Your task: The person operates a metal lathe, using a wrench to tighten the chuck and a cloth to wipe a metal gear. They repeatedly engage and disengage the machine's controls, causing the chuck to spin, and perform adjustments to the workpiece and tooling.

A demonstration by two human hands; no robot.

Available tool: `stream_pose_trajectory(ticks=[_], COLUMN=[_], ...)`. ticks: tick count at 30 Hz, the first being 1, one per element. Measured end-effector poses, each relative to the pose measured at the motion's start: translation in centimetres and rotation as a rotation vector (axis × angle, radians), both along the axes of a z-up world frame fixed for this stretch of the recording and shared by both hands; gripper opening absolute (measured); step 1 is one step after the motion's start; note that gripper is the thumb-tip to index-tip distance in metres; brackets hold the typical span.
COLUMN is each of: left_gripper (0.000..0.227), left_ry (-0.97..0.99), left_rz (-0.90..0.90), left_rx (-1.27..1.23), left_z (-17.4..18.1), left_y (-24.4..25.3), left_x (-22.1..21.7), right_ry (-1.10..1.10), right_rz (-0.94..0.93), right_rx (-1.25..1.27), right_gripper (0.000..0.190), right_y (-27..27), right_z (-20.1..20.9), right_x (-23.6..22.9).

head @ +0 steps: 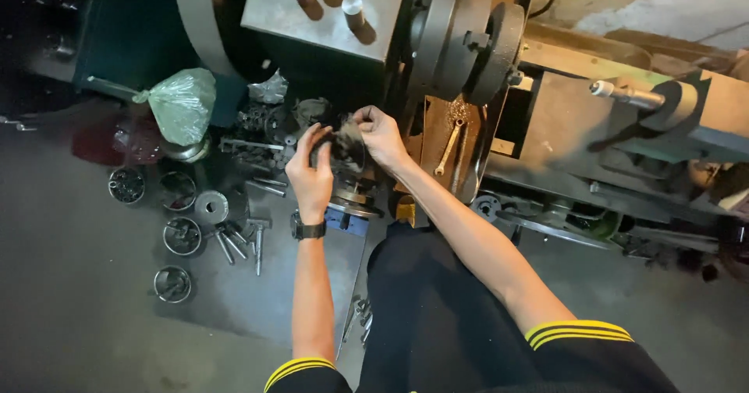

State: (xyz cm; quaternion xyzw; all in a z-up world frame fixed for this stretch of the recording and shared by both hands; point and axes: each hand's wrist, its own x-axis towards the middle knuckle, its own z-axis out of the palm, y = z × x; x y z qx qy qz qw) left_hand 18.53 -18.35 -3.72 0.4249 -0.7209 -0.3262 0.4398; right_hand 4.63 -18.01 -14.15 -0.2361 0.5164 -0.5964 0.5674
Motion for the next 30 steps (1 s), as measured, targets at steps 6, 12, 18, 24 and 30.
stream_pose_trajectory(ticks=[6,12,18,24,30], left_gripper=[0.016,0.015,0.016,0.016,0.016], left_ry=[0.034,0.108,0.139,0.157,0.098], left_rz=[0.098,0.112,0.138,0.142,0.179], left_rx=[0.004,0.038,0.029,0.011,-0.042], left_z=[-1.9,-2.1,-1.8,-2.6,-3.7], left_y=[-0.3,-0.2,0.2,0.5,0.7], left_x=[-0.4,-0.7,-0.4,-0.4,0.0], right_ry=[0.020,0.163,-0.035,-0.054,-0.106], right_rz=[0.037,-0.078,0.047,-0.128,0.018], right_rx=[-0.036,0.093,-0.016,0.053,-0.011], right_gripper=[0.029,0.015,0.038,0.017,0.034], right_y=[-0.4,-1.2,-0.3,-1.4,0.2], right_z=[4.2,-2.4,1.4,-3.6,4.0], right_x=[0.3,0.7,0.8,1.8,1.8])
